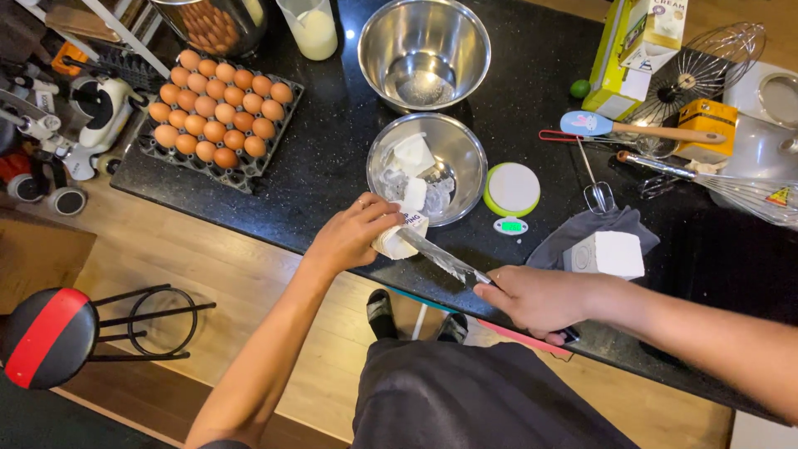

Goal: Unwrapping and cutting blocks of butter or cream cheese and placing them into a mixing bowl

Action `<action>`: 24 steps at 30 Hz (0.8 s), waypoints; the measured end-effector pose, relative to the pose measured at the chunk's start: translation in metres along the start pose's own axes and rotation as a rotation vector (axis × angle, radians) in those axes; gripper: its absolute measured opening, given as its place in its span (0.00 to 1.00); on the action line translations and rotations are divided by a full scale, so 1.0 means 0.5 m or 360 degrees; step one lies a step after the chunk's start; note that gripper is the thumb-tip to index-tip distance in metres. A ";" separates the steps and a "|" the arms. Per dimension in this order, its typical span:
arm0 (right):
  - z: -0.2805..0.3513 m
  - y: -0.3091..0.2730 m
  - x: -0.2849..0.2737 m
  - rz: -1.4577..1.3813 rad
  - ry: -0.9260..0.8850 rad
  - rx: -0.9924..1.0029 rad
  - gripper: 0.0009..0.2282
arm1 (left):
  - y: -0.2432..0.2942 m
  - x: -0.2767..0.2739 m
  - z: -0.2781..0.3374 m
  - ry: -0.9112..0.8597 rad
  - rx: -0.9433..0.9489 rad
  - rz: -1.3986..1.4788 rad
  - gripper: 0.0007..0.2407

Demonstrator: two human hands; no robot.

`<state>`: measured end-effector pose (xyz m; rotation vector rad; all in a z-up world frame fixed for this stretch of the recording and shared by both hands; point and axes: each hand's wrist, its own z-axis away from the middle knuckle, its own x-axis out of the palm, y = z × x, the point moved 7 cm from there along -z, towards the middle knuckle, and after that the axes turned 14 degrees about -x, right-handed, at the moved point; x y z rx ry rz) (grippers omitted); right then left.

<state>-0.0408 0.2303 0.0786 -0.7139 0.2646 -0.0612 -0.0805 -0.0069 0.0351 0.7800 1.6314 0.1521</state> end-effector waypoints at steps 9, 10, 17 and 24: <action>0.018 0.013 -0.059 -0.0056 -0.0235 0.0180 0.21 | 0.025 0.001 -0.004 -0.0069 0.0094 0.0052 0.24; 0.022 0.008 -0.064 -0.0061 -0.0234 0.0187 0.21 | 0.027 -0.001 -0.005 -0.0055 0.0095 0.0041 0.23; 0.008 -0.002 -0.060 0.0270 -0.0260 0.0156 0.27 | 0.019 -0.009 -0.003 -0.0034 0.0047 0.0038 0.22; 0.001 -0.039 0.008 0.0358 0.0160 0.0190 0.18 | -0.002 -0.026 -0.001 0.0088 -0.0030 -0.0013 0.18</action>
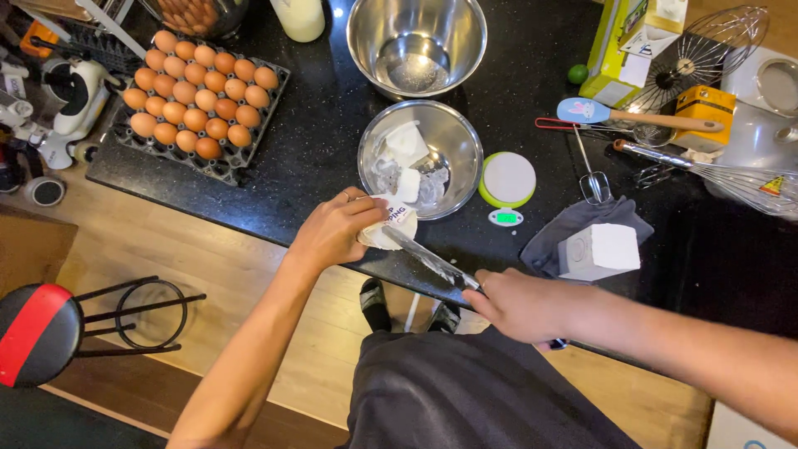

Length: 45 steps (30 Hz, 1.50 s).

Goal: Unwrapping and cutting blocks of butter or cream cheese and placing them into a mixing bowl

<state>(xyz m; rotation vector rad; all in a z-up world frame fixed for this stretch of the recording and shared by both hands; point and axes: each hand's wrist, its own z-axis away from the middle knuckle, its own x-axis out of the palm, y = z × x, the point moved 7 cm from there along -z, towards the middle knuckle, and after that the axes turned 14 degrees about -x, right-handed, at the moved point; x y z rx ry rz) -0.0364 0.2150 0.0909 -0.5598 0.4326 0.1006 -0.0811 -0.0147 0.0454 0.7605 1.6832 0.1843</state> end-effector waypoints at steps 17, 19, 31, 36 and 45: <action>0.008 0.069 -0.009 -0.0459 -0.0458 -0.0161 0.22 | 0.026 0.070 -0.031 -0.0525 0.0290 -0.0101 0.21; 0.006 0.071 -0.003 -0.0447 -0.0497 -0.0185 0.21 | 0.031 0.066 -0.030 -0.0519 0.0325 -0.0089 0.22; 0.004 0.068 0.052 -0.0655 -0.0350 -0.0243 0.20 | 0.042 -0.011 -0.050 -0.0365 0.0081 0.0004 0.18; -0.005 0.060 0.071 -0.0918 -0.0322 -0.0261 0.17 | 0.048 -0.035 -0.055 -0.0222 -0.0005 0.0054 0.17; -0.039 0.082 0.102 -0.1272 -0.0409 -0.0346 0.18 | 0.044 -0.035 -0.064 -0.0243 0.0004 0.0022 0.15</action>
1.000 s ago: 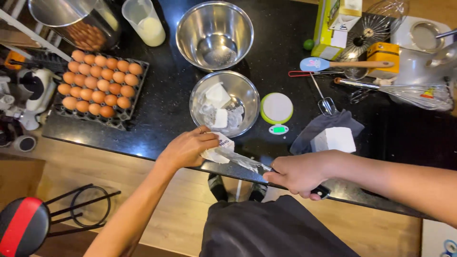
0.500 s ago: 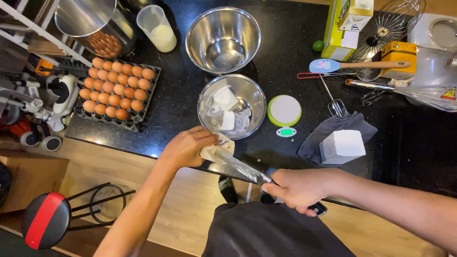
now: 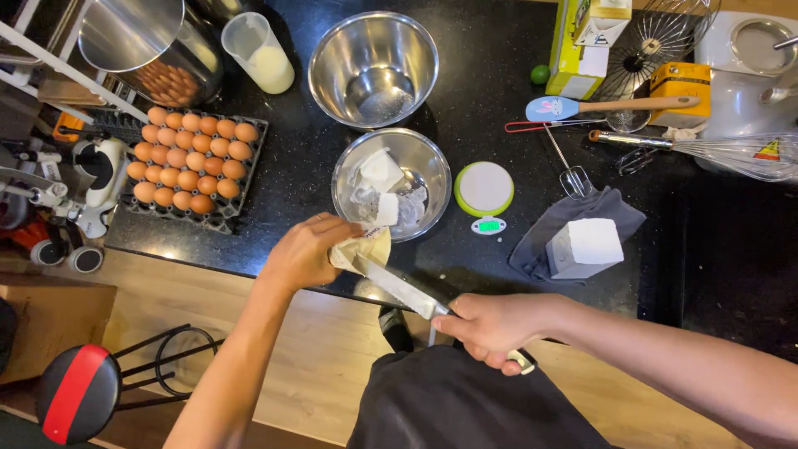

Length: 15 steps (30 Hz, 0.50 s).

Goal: Unwrapping and cutting blocks of butter or cream cheese and placing them into a mixing bowl

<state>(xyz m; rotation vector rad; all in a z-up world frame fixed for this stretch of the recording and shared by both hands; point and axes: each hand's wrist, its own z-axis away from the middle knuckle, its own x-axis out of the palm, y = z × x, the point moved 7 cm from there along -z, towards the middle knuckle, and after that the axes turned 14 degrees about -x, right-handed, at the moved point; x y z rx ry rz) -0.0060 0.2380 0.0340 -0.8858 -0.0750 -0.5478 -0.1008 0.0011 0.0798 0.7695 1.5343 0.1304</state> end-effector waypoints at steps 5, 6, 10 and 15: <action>-0.003 0.015 -0.028 -0.0256 -0.0101 0.0032 0.20 | -0.009 0.012 0.000 0.0022 -0.0051 0.0070 0.14; 0.002 0.016 -0.028 -0.0414 -0.0170 0.0066 0.19 | -0.010 0.008 0.000 0.0080 -0.0086 0.0148 0.15; 0.011 0.003 -0.054 -0.0381 -0.0121 -0.0021 0.19 | -0.013 -0.013 0.008 0.0332 -0.0253 0.0309 0.18; 0.005 0.002 -0.057 -0.0393 0.0050 -0.0181 0.18 | -0.006 -0.033 0.003 0.0420 -0.0362 0.0357 0.20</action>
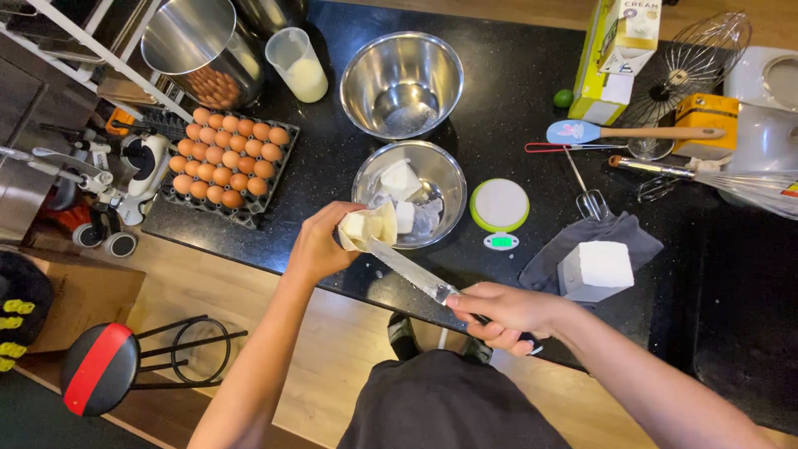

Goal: Unwrapping and cutting blocks of butter or cream cheese and placing them into a mixing bowl

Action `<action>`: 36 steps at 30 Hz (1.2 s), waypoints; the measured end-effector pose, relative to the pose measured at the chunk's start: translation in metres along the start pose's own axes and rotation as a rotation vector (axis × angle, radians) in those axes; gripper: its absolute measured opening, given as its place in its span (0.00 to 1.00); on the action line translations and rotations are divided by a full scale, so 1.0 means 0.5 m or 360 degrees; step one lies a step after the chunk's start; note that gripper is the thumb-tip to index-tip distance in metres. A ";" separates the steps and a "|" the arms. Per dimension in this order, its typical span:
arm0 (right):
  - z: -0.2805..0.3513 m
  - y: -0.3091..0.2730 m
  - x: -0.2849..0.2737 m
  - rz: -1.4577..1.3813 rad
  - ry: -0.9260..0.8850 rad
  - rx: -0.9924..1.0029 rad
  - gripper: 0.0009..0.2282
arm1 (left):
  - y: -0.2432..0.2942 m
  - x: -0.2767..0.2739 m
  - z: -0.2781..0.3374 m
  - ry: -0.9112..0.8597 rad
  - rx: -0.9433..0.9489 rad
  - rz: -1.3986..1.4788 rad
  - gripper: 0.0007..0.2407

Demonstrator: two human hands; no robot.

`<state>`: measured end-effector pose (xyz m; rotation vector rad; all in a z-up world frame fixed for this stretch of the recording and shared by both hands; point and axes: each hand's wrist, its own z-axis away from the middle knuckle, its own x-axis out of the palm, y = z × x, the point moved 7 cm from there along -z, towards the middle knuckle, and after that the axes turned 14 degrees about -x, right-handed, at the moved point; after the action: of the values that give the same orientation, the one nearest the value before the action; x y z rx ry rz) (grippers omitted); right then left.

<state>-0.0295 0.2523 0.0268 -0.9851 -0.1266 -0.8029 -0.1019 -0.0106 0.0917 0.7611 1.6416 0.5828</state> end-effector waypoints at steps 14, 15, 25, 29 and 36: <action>-0.049 0.035 -0.013 -0.1538 -0.0663 -0.0397 0.18 | -0.028 -0.039 0.000 0.0409 -0.0177 -0.0096 0.21; -0.052 0.028 -0.011 -0.1624 -0.0701 -0.0466 0.18 | -0.033 -0.040 0.006 0.0429 -0.0162 -0.0039 0.22; -0.015 0.033 -0.027 -0.1015 0.0108 -0.0412 0.18 | -0.161 -0.024 0.097 0.0534 -0.0522 0.0550 0.26; 0.007 0.012 -0.058 0.0089 0.0661 -0.0475 0.19 | -0.228 -0.008 0.158 0.0678 -0.0686 0.0678 0.25; 0.054 -0.069 -0.079 0.1812 0.1449 -0.0392 0.20 | -0.306 0.016 0.242 0.0832 -0.0899 0.1034 0.25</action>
<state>-0.0734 0.2848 0.0486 -0.6638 1.2410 -0.1255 -0.0100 -0.1097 -0.0492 0.7390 1.5387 1.7441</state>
